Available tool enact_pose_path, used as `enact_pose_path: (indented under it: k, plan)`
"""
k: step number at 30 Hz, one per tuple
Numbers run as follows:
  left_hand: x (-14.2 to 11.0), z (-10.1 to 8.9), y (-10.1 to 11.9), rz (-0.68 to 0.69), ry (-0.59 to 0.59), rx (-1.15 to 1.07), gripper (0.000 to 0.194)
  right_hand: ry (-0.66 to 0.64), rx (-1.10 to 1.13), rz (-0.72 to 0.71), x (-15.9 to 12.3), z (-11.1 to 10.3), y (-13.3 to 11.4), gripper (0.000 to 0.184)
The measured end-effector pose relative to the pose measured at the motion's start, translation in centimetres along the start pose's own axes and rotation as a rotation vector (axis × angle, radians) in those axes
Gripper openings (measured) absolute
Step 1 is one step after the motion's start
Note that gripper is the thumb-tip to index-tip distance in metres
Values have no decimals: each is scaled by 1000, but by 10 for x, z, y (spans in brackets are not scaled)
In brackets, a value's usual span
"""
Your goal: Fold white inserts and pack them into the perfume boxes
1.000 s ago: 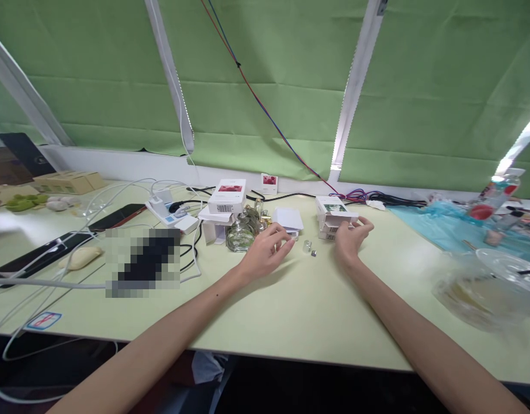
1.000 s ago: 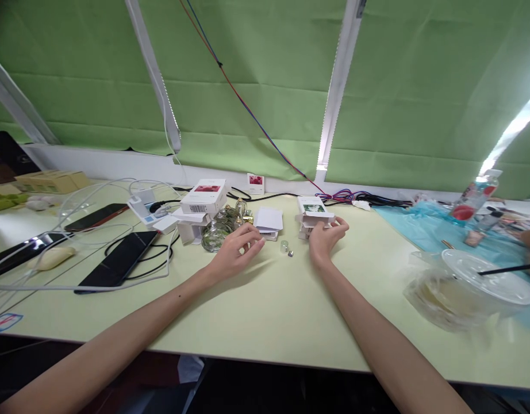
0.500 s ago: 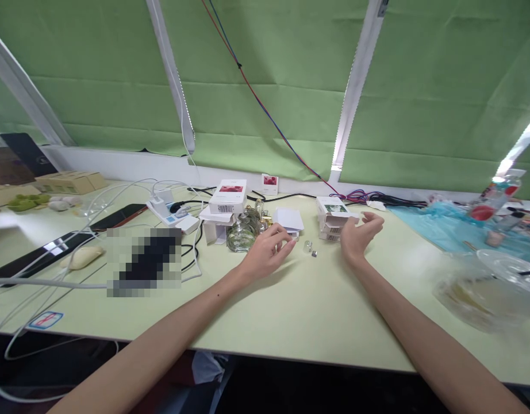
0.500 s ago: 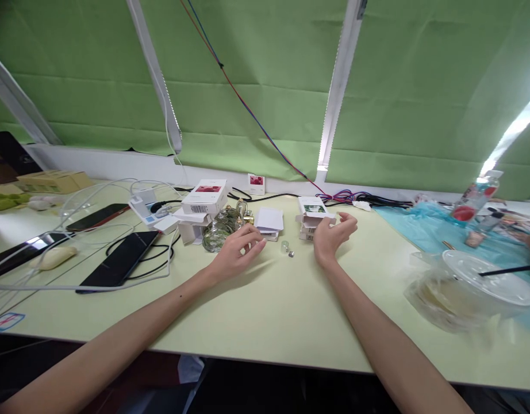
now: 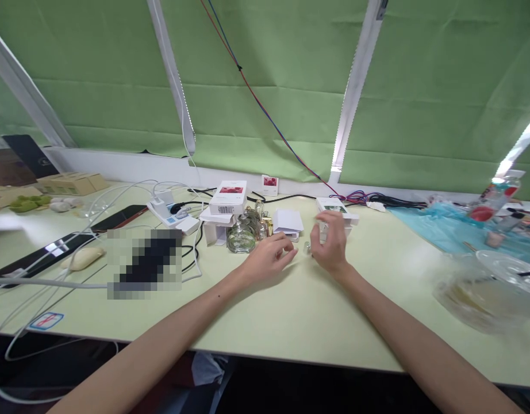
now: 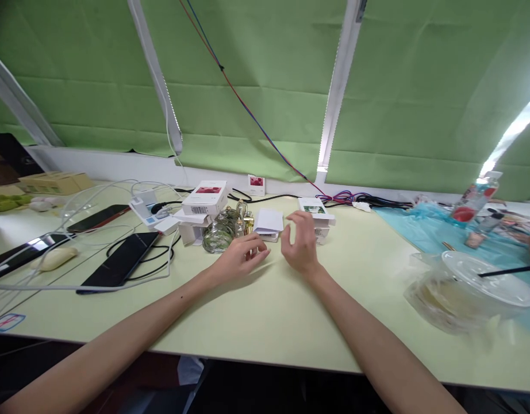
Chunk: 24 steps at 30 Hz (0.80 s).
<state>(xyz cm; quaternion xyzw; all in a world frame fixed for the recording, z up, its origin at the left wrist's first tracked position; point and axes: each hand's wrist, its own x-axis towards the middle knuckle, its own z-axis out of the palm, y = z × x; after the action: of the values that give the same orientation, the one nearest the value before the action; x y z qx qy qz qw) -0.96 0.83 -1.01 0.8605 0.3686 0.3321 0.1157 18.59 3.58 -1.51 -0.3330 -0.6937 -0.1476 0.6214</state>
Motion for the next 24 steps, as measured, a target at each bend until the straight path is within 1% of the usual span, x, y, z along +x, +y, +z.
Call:
enact_pose_path:
  k: [1,3,4,6,9,12,15,20,24]
  plan:
    - [0,0,1,-7,-22,12,27,-107,48,-15,-3,2,-3,18]
    - [-1,0,4,-6,-64,25,28,-302,101,9,-8,6,-6,18]
    - [-1,1,6,4,-81,20,27,-372,113,20,-10,7,-7,19]
    - [0,1,7,28,-105,17,26,-463,105,63,-13,8,-6,20]
    - [-1,1,8,40,-131,30,27,-510,68,152,-16,9,-4,21]
    - [-1,1,7,29,-145,45,27,-504,11,235,-17,10,-2,22]
    - [-2,1,6,23,-148,44,27,-514,-54,286,-19,12,0,26]
    - [-2,1,7,29,-151,38,28,-567,-48,337,-23,16,-1,27]
    - [-1,1,7,42,-147,35,27,-572,-59,320,-25,15,-2,25]
